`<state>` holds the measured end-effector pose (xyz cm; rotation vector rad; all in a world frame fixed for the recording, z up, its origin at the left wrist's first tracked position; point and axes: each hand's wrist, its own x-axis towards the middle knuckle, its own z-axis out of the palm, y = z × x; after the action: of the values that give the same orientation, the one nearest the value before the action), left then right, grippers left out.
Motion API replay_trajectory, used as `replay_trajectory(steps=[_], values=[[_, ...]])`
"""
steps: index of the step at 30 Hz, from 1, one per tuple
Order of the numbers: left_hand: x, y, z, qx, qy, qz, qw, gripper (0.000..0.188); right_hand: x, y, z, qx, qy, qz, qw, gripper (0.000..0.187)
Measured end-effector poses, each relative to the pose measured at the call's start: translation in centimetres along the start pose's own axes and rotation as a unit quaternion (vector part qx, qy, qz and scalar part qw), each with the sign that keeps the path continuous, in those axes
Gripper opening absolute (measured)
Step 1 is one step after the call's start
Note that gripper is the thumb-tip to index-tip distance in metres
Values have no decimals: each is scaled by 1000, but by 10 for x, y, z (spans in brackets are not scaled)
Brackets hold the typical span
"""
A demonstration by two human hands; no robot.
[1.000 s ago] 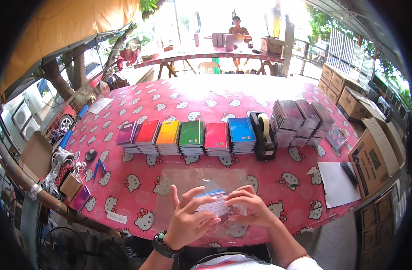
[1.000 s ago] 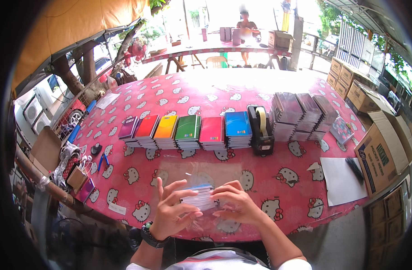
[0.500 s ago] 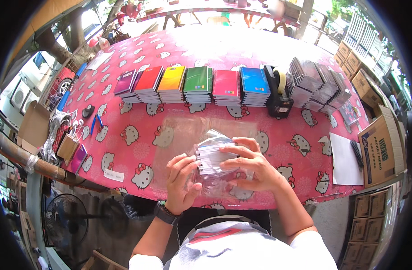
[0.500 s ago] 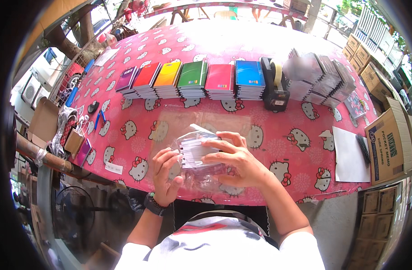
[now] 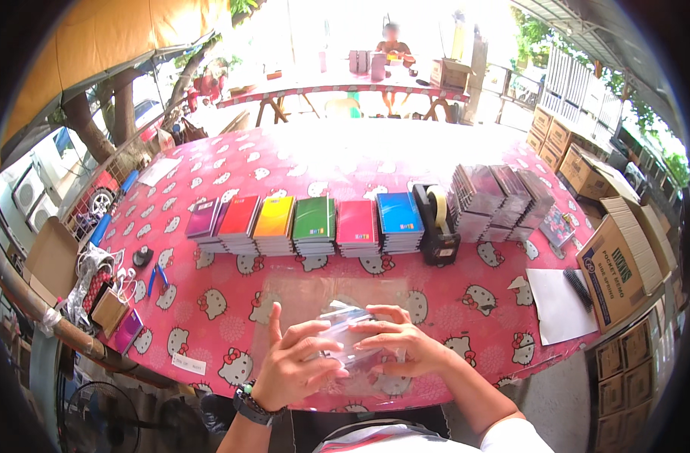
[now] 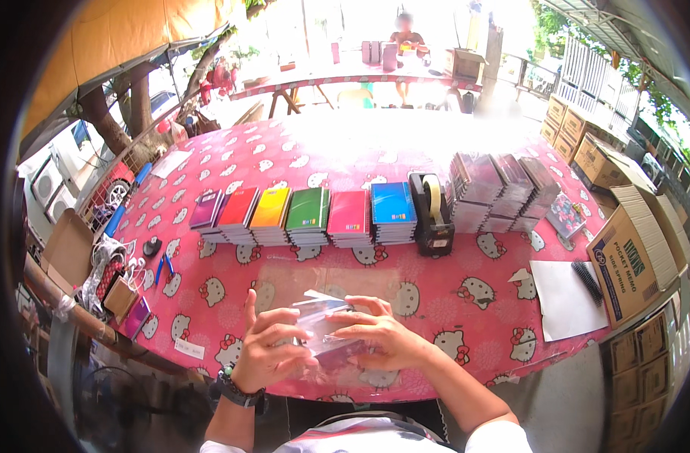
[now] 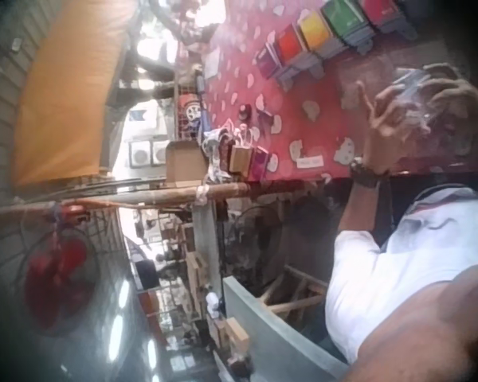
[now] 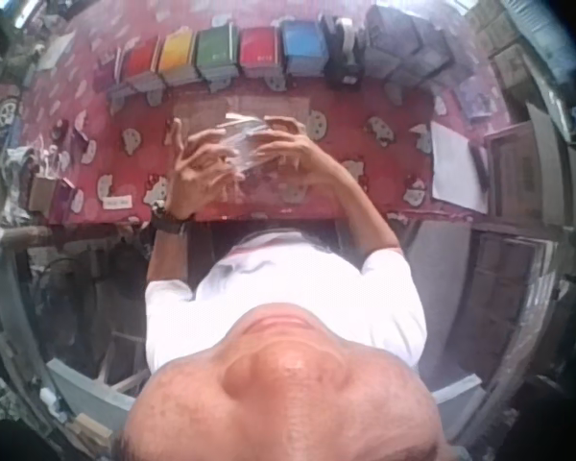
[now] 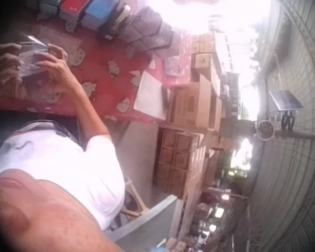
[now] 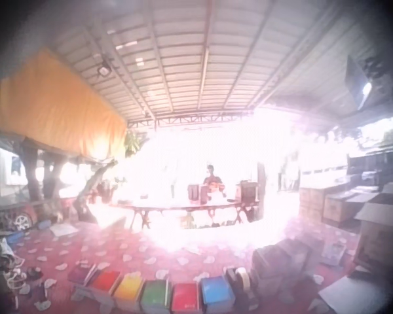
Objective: The person places a spiral notebook into a clear plastic bag and applies tape from a dispenser to seal the package. They then collect several notebooks of different colors, stack them together, and place the stack inside a larger clear plastic bag.
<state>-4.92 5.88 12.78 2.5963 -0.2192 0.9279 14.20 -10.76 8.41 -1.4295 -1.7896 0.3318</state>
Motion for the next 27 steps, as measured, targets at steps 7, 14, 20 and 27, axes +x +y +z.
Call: replay_trajectory(steps=[7, 14, 20, 27], values=[[-36, -6, 17, -139, 278, -162, 937, 10, -3, -1, -3, 21, -3, -19, 1000, 52], [-68, 13, 49, 28, 66, -127, 989, 46, 21, 4, 3, 14, -60, -67, 996, 52], [-66, 10, 77, -1, 125, -130, 984, 54, 3, 3, -22, -15, -127, 11, 992, 53], [-71, 26, 62, 0, 66, -160, 985, 57, 8, -12, -5, -36, -113, -58, 991, 45]])
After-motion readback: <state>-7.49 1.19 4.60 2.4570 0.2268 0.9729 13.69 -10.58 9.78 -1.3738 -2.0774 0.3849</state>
